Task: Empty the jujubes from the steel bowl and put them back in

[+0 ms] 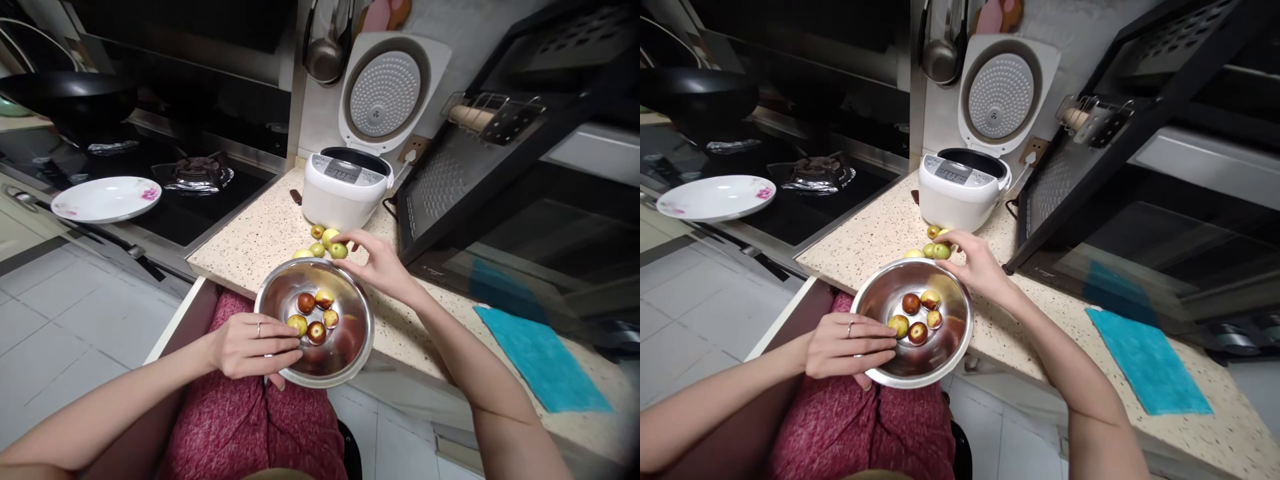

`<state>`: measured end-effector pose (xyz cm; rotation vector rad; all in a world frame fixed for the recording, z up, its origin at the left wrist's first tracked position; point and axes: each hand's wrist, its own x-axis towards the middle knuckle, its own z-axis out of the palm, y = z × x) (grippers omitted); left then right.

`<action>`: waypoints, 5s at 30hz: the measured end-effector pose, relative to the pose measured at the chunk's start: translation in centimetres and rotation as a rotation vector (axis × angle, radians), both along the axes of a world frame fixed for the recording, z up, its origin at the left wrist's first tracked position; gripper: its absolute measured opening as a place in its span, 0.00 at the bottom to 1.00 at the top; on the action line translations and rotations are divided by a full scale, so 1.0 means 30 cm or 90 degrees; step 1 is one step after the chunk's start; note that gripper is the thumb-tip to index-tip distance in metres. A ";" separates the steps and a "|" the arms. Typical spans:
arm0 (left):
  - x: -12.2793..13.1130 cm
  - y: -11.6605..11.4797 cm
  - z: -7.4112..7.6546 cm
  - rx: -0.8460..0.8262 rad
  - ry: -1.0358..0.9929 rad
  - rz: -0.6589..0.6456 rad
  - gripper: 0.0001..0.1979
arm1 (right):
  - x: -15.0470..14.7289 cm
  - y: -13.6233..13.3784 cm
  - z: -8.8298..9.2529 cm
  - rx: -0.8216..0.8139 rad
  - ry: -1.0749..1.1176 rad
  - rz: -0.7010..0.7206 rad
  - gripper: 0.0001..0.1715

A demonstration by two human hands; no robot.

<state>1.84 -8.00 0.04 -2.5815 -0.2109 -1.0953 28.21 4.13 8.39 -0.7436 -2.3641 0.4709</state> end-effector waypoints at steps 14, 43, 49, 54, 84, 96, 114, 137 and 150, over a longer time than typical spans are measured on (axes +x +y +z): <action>-0.001 -0.001 -0.019 -0.019 -0.025 -0.010 0.14 | -0.084 -0.088 -0.100 -0.106 -0.089 0.125 0.13; 0.152 0.134 0.024 -0.261 -0.207 -0.170 0.16 | 0.179 -0.045 -0.123 -0.092 0.033 -0.009 0.09; 0.096 0.322 0.020 -0.483 -0.267 0.142 0.15 | 0.186 -0.021 -0.156 -0.184 0.112 0.005 0.09; 0.053 0.342 -0.028 -0.587 -0.168 0.150 0.18 | 0.170 -0.021 -0.179 -0.215 0.164 0.009 0.10; 0.088 0.431 -0.007 -0.368 0.017 0.366 0.17 | 0.151 -0.032 -0.160 -0.224 0.137 0.122 0.08; 0.077 0.417 0.002 -0.285 0.079 0.367 0.15 | 0.148 -0.036 -0.160 -0.223 0.129 0.116 0.08; 0.097 0.175 0.163 -0.483 -0.118 0.114 0.15 | 0.143 -0.041 -0.156 -0.198 0.119 0.109 0.08; 0.117 0.180 0.151 -0.535 -0.073 0.113 0.11 | 0.135 -0.052 -0.159 -0.209 0.116 0.101 0.06; 0.090 0.374 -0.010 -0.352 0.109 0.308 0.24 | 0.202 -0.056 -0.099 -0.242 -0.018 0.164 0.21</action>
